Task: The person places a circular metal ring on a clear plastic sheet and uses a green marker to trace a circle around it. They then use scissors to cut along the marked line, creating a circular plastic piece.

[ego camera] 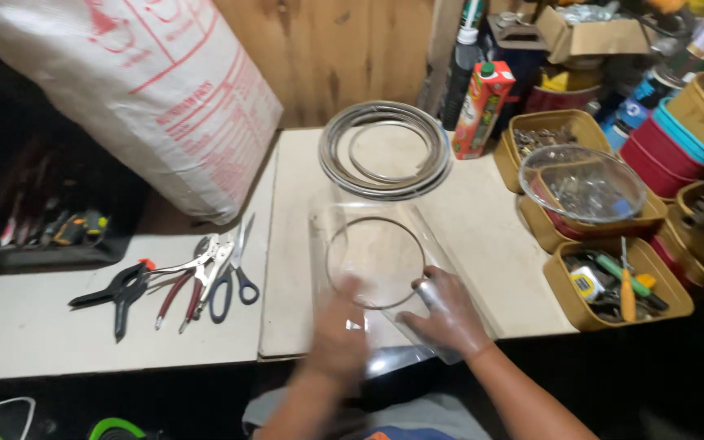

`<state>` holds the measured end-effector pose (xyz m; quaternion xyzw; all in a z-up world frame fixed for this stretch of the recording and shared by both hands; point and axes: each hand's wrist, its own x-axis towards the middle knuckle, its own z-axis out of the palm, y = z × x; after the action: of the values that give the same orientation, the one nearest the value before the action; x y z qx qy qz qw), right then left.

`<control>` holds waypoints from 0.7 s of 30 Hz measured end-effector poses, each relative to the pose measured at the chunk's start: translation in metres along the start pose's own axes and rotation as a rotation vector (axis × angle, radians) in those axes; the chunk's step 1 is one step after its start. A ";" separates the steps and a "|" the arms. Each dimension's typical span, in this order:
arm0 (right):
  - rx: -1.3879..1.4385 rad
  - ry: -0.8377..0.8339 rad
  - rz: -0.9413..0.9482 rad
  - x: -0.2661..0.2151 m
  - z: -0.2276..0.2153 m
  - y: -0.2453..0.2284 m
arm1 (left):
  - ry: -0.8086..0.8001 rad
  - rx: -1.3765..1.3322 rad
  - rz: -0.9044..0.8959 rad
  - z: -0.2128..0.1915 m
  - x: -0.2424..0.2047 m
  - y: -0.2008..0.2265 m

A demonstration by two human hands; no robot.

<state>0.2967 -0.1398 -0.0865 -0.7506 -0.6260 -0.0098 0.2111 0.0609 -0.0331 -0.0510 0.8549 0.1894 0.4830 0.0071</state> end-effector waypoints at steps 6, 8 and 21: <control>0.188 -0.032 0.043 0.006 0.016 0.040 | -0.482 -0.413 -0.003 0.028 0.036 0.074; 1.172 0.139 0.659 0.016 0.001 0.048 | -0.905 0.121 -0.656 0.044 0.005 0.034; 0.278 0.152 0.383 -0.031 -0.023 0.090 | -0.926 0.257 -0.735 -0.016 0.023 -0.041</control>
<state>0.3802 -0.1875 -0.1018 -0.8164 -0.4497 0.0602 0.3571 0.0459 0.0102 -0.0314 0.8488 0.5064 0.0000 0.1520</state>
